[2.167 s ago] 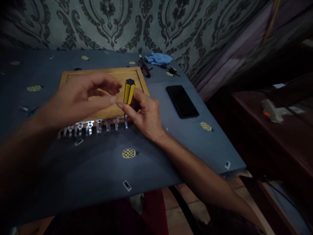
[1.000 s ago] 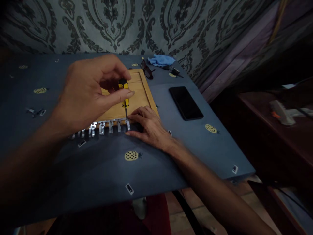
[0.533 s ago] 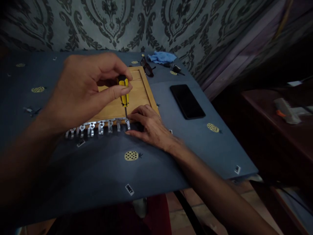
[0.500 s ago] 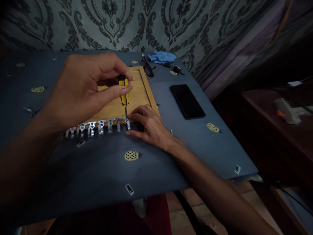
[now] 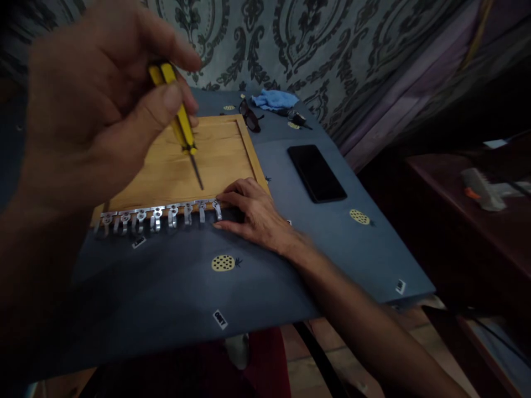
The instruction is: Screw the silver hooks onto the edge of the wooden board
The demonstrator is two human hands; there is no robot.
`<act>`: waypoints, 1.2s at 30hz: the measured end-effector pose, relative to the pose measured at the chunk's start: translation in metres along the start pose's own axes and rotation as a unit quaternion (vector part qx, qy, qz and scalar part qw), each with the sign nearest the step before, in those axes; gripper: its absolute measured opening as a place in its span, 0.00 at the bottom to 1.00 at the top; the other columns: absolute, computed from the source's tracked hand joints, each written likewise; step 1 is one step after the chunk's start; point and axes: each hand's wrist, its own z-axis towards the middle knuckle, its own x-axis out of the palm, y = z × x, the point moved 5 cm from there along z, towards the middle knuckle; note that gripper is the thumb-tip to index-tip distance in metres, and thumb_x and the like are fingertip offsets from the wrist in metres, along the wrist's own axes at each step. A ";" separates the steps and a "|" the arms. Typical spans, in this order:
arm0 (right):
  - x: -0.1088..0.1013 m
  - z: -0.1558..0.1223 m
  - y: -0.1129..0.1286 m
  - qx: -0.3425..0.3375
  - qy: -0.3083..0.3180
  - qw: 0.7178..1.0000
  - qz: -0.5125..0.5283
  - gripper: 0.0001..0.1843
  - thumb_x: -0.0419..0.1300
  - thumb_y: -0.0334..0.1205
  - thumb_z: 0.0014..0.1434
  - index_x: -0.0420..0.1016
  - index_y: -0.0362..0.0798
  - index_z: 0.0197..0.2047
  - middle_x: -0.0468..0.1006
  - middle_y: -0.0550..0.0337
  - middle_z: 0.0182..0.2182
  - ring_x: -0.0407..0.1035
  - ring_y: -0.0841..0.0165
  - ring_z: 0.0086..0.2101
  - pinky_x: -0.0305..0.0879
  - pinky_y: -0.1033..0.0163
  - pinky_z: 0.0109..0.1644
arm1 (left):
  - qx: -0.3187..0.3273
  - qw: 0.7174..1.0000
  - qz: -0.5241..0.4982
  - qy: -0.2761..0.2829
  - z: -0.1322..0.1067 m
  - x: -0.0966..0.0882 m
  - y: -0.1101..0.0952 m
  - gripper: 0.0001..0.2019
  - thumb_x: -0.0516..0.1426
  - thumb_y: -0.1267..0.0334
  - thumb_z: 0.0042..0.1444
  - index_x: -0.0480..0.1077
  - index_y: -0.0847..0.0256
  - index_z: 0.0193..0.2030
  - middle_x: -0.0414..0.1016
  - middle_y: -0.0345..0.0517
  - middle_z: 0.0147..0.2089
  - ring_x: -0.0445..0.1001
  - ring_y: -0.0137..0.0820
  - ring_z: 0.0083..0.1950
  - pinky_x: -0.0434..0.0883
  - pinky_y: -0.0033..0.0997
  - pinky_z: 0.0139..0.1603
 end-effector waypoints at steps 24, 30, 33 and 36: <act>-0.009 0.000 0.005 -0.017 -0.005 1.000 -0.020 0.37 0.60 0.65 0.62 0.78 0.39 0.56 0.78 0.42 0.49 0.72 0.52 0.50 0.71 0.46 0.54 | -0.122 0.892 0.243 0.361 -0.060 0.047 0.042 0.17 0.50 0.62 0.65 0.76 0.55 0.55 0.84 0.47 0.46 0.80 0.46 0.49 0.68 0.38 0.41; -0.010 0.000 0.003 -0.001 0.000 1.000 -0.016 0.33 0.61 0.65 0.62 0.78 0.46 0.57 0.78 0.45 0.50 0.71 0.52 0.51 0.69 0.45 0.56 | -0.138 0.890 0.214 0.378 -0.060 0.050 0.045 0.16 0.50 0.62 0.63 0.77 0.54 0.50 0.83 0.45 0.45 0.80 0.44 0.48 0.68 0.38 0.42; -0.010 0.000 0.003 0.006 0.007 1.000 -0.010 0.33 0.60 0.66 0.63 0.78 0.47 0.58 0.78 0.45 0.50 0.71 0.52 0.52 0.69 0.44 0.56 | -0.142 0.888 0.215 0.381 -0.061 0.051 0.048 0.16 0.51 0.63 0.62 0.78 0.54 0.50 0.83 0.46 0.45 0.80 0.45 0.49 0.69 0.38 0.42; -0.011 0.000 0.003 0.012 0.005 1.000 -0.001 0.34 0.60 0.66 0.62 0.78 0.47 0.57 0.78 0.45 0.50 0.71 0.52 0.52 0.69 0.44 0.57 | -0.137 0.892 0.211 0.375 -0.062 0.051 0.049 0.16 0.51 0.63 0.61 0.78 0.55 0.50 0.83 0.49 0.44 0.80 0.46 0.49 0.69 0.39 0.42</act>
